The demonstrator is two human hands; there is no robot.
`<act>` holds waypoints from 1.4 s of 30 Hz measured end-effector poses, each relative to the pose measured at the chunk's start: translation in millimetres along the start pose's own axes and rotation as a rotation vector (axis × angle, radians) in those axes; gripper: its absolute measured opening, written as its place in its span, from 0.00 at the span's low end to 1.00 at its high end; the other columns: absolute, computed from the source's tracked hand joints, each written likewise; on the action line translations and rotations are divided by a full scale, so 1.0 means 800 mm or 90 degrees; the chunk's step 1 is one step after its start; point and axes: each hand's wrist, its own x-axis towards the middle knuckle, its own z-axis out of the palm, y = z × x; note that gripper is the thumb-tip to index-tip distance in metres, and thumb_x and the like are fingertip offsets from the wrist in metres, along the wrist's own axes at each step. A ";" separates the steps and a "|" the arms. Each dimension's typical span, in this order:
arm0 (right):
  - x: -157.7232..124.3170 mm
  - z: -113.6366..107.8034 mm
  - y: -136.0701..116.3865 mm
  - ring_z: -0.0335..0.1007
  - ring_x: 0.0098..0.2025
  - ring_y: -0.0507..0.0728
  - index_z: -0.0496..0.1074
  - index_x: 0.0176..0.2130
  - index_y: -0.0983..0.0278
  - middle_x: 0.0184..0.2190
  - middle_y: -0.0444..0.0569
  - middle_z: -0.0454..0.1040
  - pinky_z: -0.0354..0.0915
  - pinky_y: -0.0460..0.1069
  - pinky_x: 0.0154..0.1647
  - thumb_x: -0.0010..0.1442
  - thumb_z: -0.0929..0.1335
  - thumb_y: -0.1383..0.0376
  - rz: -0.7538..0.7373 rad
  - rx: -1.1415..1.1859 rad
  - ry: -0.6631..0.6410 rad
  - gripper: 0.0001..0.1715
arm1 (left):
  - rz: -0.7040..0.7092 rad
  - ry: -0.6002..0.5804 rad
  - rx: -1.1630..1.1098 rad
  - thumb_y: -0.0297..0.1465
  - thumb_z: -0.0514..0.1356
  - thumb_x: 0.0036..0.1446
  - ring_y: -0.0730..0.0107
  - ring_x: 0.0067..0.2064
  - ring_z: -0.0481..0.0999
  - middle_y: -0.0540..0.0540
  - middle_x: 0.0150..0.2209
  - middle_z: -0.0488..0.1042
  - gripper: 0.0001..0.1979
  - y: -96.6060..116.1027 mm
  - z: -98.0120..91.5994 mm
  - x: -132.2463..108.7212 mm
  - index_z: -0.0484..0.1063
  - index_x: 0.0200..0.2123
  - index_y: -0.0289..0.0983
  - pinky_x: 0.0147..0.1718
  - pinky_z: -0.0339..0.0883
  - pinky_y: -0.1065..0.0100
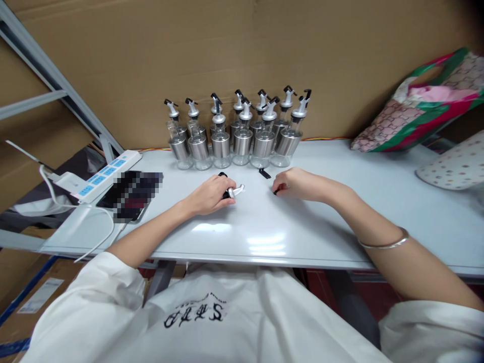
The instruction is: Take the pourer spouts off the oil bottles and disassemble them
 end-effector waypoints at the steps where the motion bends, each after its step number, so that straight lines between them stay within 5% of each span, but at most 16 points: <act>1: -0.001 -0.001 -0.002 0.71 0.31 0.53 0.77 0.32 0.64 0.30 0.46 0.78 0.65 0.46 0.34 0.50 0.64 0.75 0.004 0.000 -0.003 0.14 | 0.003 -0.001 0.004 0.53 0.36 0.61 0.62 0.41 0.69 0.38 0.40 0.73 0.32 0.000 0.000 0.000 0.65 0.42 0.33 0.44 0.60 0.62; 8: -0.008 -0.009 -0.011 0.71 0.33 0.55 0.76 0.37 0.66 0.34 0.50 0.76 0.65 0.47 0.34 0.53 0.67 0.68 0.016 0.002 -0.008 0.11 | 0.043 -0.019 0.047 0.54 0.36 0.60 0.63 0.39 0.68 0.40 0.37 0.73 0.33 -0.004 0.000 0.001 0.66 0.40 0.33 0.42 0.59 0.63; 17: -0.006 0.017 -0.054 0.71 0.39 0.58 0.71 0.44 0.66 0.40 0.56 0.74 0.63 0.52 0.40 0.64 0.62 0.55 -0.266 -0.082 0.333 0.19 | 0.124 0.009 0.127 0.52 0.37 0.60 0.62 0.43 0.70 0.40 0.40 0.75 0.32 0.002 0.003 0.001 0.67 0.42 0.33 0.44 0.57 0.63; 22: -0.006 0.032 -0.084 0.70 0.36 0.55 0.71 0.40 0.68 0.34 0.53 0.76 0.61 0.51 0.40 0.67 0.59 0.59 -0.339 -0.164 0.362 0.17 | 0.160 0.026 0.157 0.52 0.38 0.61 0.64 0.42 0.71 0.41 0.41 0.76 0.30 0.010 0.011 0.002 0.67 0.42 0.34 0.45 0.56 0.62; 28: -0.006 0.027 -0.080 0.69 0.35 0.54 0.69 0.39 0.67 0.33 0.51 0.76 0.60 0.49 0.39 0.66 0.61 0.62 -0.339 -0.159 0.425 0.12 | 0.110 0.150 0.171 0.53 0.37 0.61 0.61 0.44 0.70 0.40 0.39 0.76 0.31 0.018 0.008 0.004 0.66 0.40 0.33 0.45 0.56 0.61; 32: -0.007 0.023 -0.080 0.68 0.32 0.53 0.67 0.38 0.67 0.32 0.49 0.75 0.60 0.48 0.37 0.66 0.62 0.62 -0.346 -0.161 0.458 0.10 | 0.125 0.145 0.201 0.48 0.38 0.64 0.62 0.44 0.70 0.41 0.38 0.76 0.27 0.015 0.007 0.002 0.67 0.38 0.33 0.45 0.56 0.61; 42: -0.005 0.027 -0.076 0.66 0.30 0.54 0.67 0.35 0.66 0.29 0.50 0.73 0.57 0.50 0.36 0.68 0.56 0.60 -0.287 -0.179 0.383 0.18 | 0.165 0.147 0.277 0.44 0.42 0.66 0.62 0.45 0.70 0.41 0.39 0.76 0.22 0.015 0.010 0.003 0.67 0.40 0.33 0.49 0.54 0.59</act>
